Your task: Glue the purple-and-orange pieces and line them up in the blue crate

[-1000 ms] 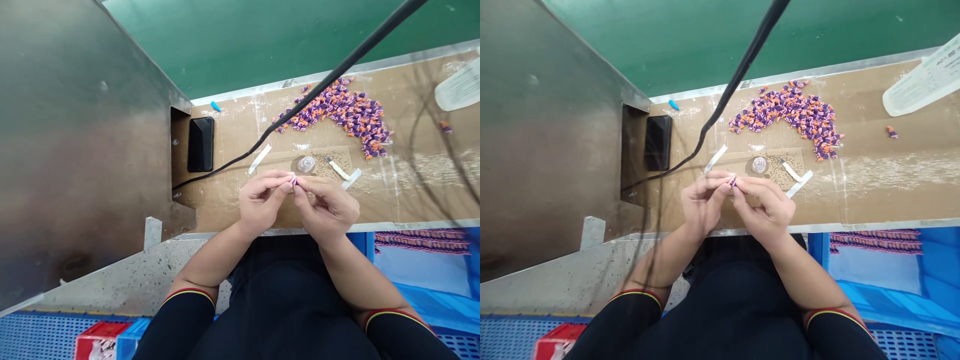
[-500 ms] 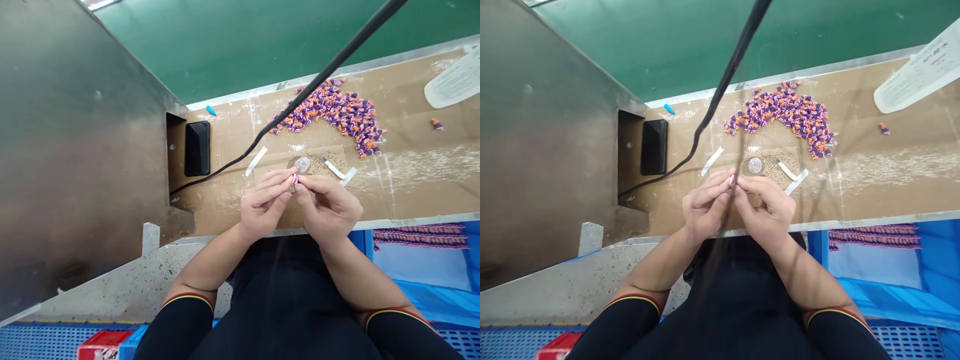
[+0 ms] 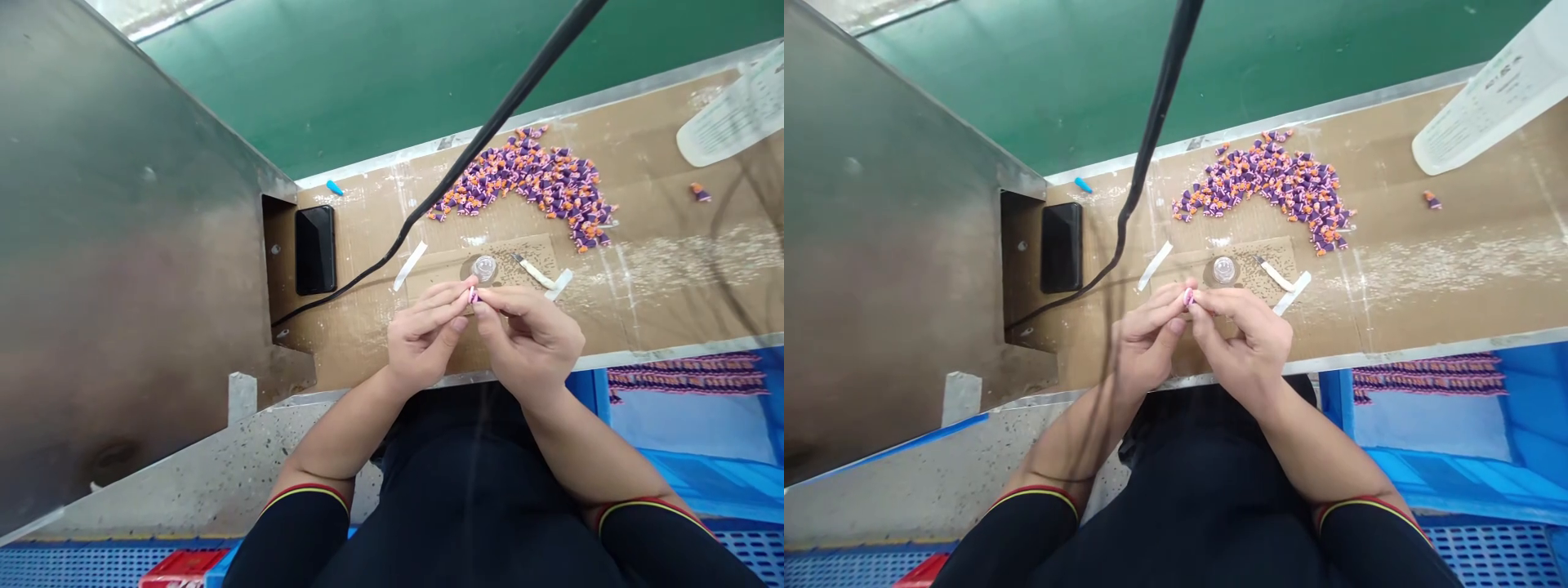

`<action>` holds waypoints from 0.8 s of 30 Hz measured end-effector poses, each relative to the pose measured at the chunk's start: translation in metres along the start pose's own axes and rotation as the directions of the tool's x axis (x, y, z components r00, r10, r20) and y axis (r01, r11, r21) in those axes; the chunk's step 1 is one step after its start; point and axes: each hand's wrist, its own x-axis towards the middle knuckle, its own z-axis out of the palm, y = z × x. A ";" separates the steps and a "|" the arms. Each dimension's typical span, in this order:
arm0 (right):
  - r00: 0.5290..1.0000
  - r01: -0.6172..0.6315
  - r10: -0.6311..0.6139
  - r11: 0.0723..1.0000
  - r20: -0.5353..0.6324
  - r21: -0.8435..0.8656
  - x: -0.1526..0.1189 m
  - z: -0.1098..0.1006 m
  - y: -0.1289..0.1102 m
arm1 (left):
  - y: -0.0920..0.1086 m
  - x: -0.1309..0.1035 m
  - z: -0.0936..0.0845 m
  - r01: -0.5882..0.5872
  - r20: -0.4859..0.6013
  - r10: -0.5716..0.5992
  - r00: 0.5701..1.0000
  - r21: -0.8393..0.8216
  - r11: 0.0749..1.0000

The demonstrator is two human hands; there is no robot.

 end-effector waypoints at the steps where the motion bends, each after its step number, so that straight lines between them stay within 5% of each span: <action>1: 1.000 -0.006 0.006 1.000 0.001 0.003 0.000 0.000 0.000 | -0.001 0.000 0.000 0.003 0.000 -0.003 1.000 0.000 1.000; 24: 0.999 -0.018 0.017 1.000 0.052 0.012 -0.001 -0.004 0.000 | 0.000 -0.004 0.005 0.145 -0.064 -0.149 0.987 -0.062 0.988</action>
